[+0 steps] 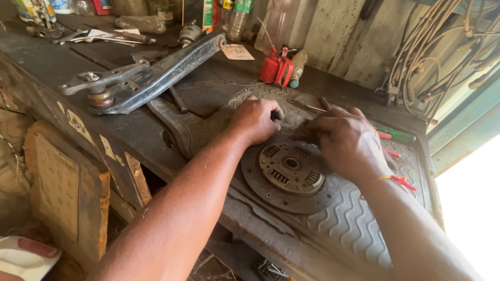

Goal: The person cleans a circular metal car part on a workbench using a dark cloth. They wipe the surface and edges of the part, then place a smaller cylindrical metal component onto it and continue wiping both items.

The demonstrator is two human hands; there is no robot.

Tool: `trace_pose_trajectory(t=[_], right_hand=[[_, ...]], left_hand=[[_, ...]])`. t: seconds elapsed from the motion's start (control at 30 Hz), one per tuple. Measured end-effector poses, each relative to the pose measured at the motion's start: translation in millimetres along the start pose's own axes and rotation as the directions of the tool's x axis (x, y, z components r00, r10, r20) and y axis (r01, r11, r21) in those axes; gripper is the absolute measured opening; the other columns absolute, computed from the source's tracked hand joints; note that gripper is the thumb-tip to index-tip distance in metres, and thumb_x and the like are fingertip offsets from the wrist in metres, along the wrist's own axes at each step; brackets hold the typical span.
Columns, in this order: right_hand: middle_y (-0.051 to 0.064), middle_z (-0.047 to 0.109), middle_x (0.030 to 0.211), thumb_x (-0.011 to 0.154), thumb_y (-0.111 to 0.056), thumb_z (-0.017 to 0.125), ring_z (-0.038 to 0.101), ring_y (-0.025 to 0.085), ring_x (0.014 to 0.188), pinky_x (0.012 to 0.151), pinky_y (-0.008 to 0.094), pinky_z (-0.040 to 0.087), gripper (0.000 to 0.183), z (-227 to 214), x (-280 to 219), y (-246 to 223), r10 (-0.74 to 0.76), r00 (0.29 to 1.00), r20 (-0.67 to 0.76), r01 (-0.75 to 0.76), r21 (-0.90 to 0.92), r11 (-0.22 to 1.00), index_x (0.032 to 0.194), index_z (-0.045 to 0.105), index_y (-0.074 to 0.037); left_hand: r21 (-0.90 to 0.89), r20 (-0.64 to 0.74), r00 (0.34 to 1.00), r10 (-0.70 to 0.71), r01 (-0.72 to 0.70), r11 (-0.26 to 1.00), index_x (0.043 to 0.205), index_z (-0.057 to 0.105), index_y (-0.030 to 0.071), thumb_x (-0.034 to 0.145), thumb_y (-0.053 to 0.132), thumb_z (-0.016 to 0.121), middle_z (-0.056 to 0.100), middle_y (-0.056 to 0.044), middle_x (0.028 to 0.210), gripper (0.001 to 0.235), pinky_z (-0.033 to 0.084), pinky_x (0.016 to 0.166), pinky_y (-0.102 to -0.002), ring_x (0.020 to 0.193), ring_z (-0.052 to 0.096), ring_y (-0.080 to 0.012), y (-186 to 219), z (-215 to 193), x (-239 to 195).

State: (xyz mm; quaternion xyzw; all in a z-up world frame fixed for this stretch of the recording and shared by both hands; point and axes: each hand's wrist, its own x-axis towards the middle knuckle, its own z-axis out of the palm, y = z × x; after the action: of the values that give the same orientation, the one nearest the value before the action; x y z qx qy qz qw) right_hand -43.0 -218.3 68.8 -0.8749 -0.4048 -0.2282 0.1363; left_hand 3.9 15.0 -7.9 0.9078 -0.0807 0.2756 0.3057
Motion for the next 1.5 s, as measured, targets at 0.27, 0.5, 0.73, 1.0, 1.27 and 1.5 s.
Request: trace_pose_trajectory(t=[0.27,0.5,0.73,1.0,1.27,1.5], right_hand=[[0.002,0.076,0.109,0.076,-0.007,0.059,0.064,0.029,0.107,0.097,0.040,0.049,0.041,6,10,-26,-0.006,0.980,0.198,0.012,-0.028,1.000,0.099,0.085,-0.030],[0.010,0.073,0.107,0.083,-0.016,0.063,0.063,0.034,0.107,0.096,0.046,0.050,0.027,10,10,-39,0.016,0.995,0.096,-0.014,-0.016,1.000,0.106,0.079,-0.017],[0.013,0.065,0.109,0.077,-0.015,0.063,0.062,0.035,0.109,0.087,0.049,0.048,0.033,-13,8,-93,-0.074,0.939,0.336,0.075,0.010,0.997,0.105,0.079,-0.020],[0.007,0.074,0.105,0.085,-0.025,0.064,0.071,0.028,0.102,0.094,0.040,0.055,0.028,-22,6,-74,0.080,0.966,0.245,-0.138,0.227,0.964,0.109,0.079,-0.022],[0.011,0.069,0.108,0.079,-0.025,0.069,0.065,0.031,0.106,0.094,0.045,0.050,0.041,-21,3,-87,0.038,0.927,0.374,-0.048,0.016,0.999,0.119,0.078,-0.032],[0.006,0.078,0.098,0.078,-0.014,0.066,0.074,0.024,0.094,0.087,0.038,0.058,0.029,-29,1,-87,-0.161,0.944,0.288,0.057,0.339,0.939,0.099,0.082,-0.026]], left_hand=[[0.014,-0.007,0.998,0.065,-0.065,0.998,0.087,0.078,0.020,0.069,0.028,0.084,0.078,-0.005,0.090,0.020,0.054,0.085,-0.042,0.092,0.069,-0.0299,-1,0,1],[0.008,0.003,0.999,0.043,-0.043,0.999,0.086,0.079,0.019,0.075,0.034,0.081,0.077,-0.009,0.094,0.019,0.053,0.087,-0.043,0.096,0.067,-0.0325,-7,5,2],[0.081,0.002,0.991,0.137,-0.137,0.987,0.087,0.079,0.019,0.068,0.022,0.076,0.078,-0.008,0.095,0.019,0.051,0.089,-0.045,0.101,0.063,-0.0352,-14,10,8],[0.112,0.053,0.995,0.087,-0.092,0.989,0.081,0.078,0.019,0.074,0.030,0.075,0.078,-0.007,0.092,0.013,0.050,0.095,-0.045,0.099,0.065,-0.0344,-8,9,10],[0.129,-0.006,0.996,0.090,-0.088,0.988,0.079,0.078,0.019,0.071,0.021,0.072,0.076,-0.008,0.094,0.010,0.049,0.094,-0.046,0.101,0.063,-0.0354,2,5,0],[0.100,0.006,0.988,0.154,-0.154,0.983,0.086,0.077,0.017,0.072,0.025,0.078,0.075,-0.010,0.096,0.016,0.049,0.092,-0.047,0.101,0.062,-0.0362,-4,3,0]])
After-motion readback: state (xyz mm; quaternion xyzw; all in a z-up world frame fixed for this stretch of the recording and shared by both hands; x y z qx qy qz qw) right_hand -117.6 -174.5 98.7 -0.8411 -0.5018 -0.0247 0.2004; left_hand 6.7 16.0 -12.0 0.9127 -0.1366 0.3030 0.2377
